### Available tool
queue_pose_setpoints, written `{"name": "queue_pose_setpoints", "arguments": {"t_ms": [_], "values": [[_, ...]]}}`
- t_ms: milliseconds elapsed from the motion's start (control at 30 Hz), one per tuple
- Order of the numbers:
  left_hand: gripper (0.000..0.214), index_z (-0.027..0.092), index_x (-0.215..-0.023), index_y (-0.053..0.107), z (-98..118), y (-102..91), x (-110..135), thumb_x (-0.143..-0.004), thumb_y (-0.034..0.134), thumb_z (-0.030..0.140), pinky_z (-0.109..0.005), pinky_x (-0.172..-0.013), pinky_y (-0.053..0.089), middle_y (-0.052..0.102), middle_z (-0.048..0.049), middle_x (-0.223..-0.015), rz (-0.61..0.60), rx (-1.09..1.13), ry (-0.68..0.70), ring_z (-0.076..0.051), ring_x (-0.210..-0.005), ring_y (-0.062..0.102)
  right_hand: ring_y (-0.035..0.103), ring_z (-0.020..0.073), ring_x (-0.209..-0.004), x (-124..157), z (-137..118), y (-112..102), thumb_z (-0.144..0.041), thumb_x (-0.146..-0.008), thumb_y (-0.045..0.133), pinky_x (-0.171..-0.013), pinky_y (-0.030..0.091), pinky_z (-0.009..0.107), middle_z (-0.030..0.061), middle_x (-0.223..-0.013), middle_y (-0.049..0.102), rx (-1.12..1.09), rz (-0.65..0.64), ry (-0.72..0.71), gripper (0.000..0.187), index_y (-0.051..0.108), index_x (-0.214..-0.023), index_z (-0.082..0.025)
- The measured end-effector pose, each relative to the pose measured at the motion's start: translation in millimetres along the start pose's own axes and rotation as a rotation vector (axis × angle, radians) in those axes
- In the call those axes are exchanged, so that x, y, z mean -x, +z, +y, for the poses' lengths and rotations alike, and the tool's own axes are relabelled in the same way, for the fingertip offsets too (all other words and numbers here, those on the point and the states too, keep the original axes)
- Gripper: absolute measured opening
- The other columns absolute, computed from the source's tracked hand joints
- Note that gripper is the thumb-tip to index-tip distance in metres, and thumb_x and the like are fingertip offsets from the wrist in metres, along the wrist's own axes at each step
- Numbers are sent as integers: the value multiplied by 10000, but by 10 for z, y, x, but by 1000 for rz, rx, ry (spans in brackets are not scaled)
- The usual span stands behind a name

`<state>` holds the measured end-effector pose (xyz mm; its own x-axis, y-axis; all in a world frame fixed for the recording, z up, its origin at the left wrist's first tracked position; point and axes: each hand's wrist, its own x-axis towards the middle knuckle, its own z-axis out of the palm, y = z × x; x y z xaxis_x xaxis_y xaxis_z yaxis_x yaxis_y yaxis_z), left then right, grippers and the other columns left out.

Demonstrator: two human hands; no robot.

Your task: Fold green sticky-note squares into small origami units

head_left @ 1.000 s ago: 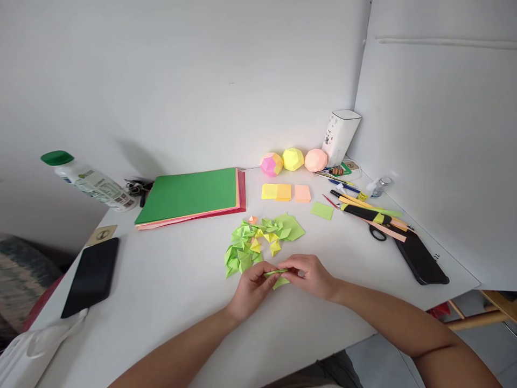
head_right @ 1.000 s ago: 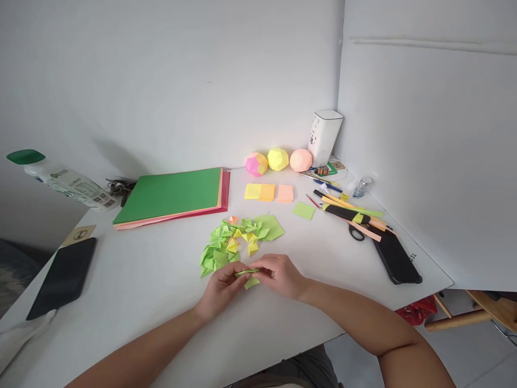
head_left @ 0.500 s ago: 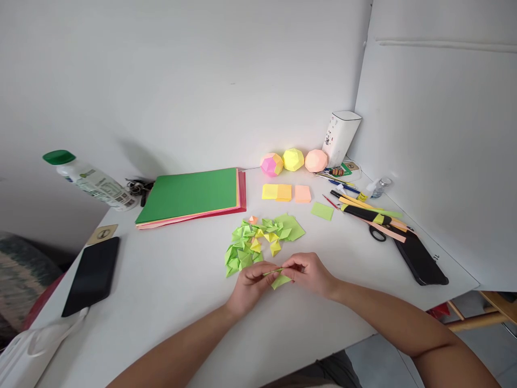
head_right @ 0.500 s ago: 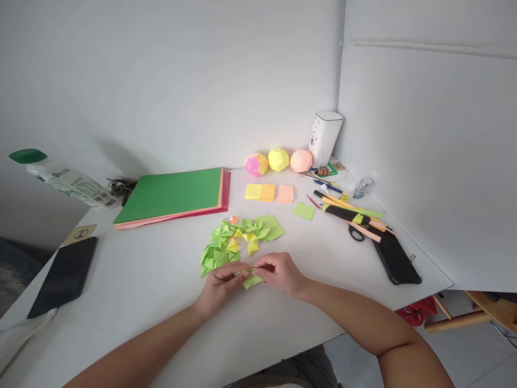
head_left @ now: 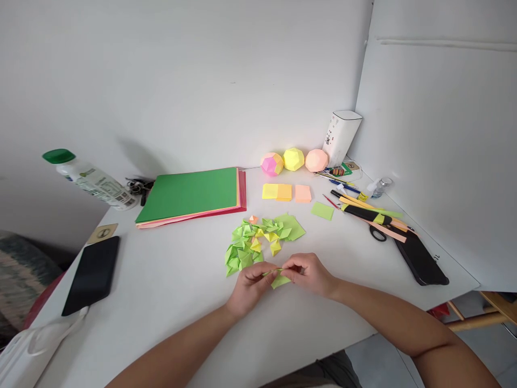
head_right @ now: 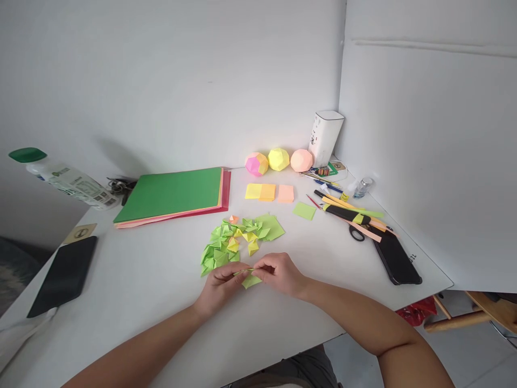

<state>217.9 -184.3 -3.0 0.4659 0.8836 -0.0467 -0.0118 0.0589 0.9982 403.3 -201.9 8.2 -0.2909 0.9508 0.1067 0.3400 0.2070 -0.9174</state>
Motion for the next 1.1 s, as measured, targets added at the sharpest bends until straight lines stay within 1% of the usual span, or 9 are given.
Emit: {"name": "queue_pose_setpoints", "arguments": {"t_ms": [233, 333, 433, 533, 633, 767, 900, 1000, 1100], "values": [[180, 193, -803, 725, 43, -3, 5, -803, 582, 301, -266, -674, 455, 679, -42, -765, -14, -49, -16, -161, -721, 577, 480, 99, -527, -13, -22, -14, -244, -808, 555, -494, 392, 210, 21, -610, 570, 13, -16, -55, 176, 621, -692, -130], [208, 181, -807, 717, 38, -11, 11, -815, 562, 320, -279, -681, 447, 666, -48, -763, -27, -59, -22, -167, -725, 565, 478, 95, -520, -12, -36, -20, -236, -805, 552, -489, 389, 210, 17, -622, 570, -32, -44, -31, 160, 601, -692, -134], [230, 176, -805, 698, 29, -14, 14, -836, 531, 332, -285, -695, 445, 655, -53, -779, -67, -54, -8, -168, -737, 562, 463, 89, -505, -9, -52, -21, -229, -796, 541, -474, 378, 206, 1, -606, 540, -77, -72, 13, 148, 561, -678, -142], [233, 167, -781, 665, 20, -8, 9, -833, 530, 351, -275, -663, 438, 620, -50, -756, -95, -69, 17, -158, -704, 547, 434, 85, -499, 0, -43, -9, -216, -777, 532, -459, 360, 199, -17, -585, 498, -71, -93, 31, 137, 513, -656, -155], [200, 165, -739, 635, 10, -2, -6, -813, 561, 336, -256, -618, 417, 562, -31, -718, -82, -93, 65, -135, -656, 508, 401, 81, -509, 9, -9, 8, -204, -761, 533, -459, 337, 192, -28, -587, 469, -21, -105, -1, 125, 487, -652, -164], [189, 167, -710, 626, 5, -6, -23, -817, 561, 308, -250, -611, 397, 516, -16, -700, -48, -99, 85, -122, -645, 480, 384, 82, -515, 6, 22, 6, -224, -806, 500, -472, 319, 193, -38, -585, 447, 28, -128, -20, 123, 483, -698, -169], [221, 157, -687, 613, -3, -5, -9, -805, 571, 340, -238, -573, 376, 486, 1, -660, -36, -91, 43, -108, -601, 457, 340, 84, -514, -6, 30, -14, -233, -833, 464, -483, 293, 205, -42, -571, 394, 114, -154, -83, 208, 444, -635, -171], [282, 145, -690, 593, -28, 8, 9, -797, 564, 404, -222, -499, 329, 463, 17, -593, -51, -56, -57, -89, -523, 408, 311, 84, -508, -13, 29, -27, -225, -824, 462, -482, 278, 213, -45, -552, 358, 135, -155, -107, 252, 413, -583, -172], [332, 148, -673, 537, -55, 17, 25, -790, 554, 458, -208, -441, 257, 418, 46, -501, -78, -34, -157, -71, -452, 333, 319, 80, -485, -16, 5, -42, -227, -806, 473, -457, 279, 208, -43, -537, 378, 86, -164, -70, 238, 433, -578, -170]]}}
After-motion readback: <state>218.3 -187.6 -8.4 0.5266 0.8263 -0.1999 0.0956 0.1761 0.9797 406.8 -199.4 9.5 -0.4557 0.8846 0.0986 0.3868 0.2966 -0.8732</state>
